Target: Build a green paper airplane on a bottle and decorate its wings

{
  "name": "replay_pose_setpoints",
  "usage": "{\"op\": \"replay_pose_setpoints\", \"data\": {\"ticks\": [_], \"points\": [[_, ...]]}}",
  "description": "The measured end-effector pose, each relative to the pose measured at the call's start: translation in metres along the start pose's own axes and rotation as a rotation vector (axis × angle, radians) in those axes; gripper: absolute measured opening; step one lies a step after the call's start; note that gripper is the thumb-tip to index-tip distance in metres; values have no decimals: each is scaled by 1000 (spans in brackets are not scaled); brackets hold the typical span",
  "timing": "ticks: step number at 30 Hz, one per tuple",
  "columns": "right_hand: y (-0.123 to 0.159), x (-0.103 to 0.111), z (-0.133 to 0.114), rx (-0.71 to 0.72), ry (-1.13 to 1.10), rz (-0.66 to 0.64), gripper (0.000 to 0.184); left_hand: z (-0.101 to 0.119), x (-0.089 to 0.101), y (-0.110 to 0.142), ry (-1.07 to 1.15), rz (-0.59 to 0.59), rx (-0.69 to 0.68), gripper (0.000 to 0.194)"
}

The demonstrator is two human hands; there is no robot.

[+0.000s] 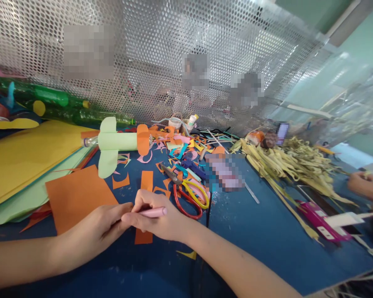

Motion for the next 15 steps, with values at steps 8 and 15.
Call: {"op": "replay_pose_setpoints", "data": {"ticks": [8,15], "points": [[1,-3,1,-58,-151,20,23,6,2,-1,112,-89,150,33],[-15,32,10,-190,-330,369,31,-6,17,-8,-154,62,149,28]]}}
Point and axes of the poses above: each hand's wrist, its own y-axis away from the middle knuckle, its own x-axis out of the back of the hand, z = x × y, the point moved 4 cm from there along -y, towards the middle knuckle, and after that the axes turned 13 degrees about z, right-handed, at the moved point
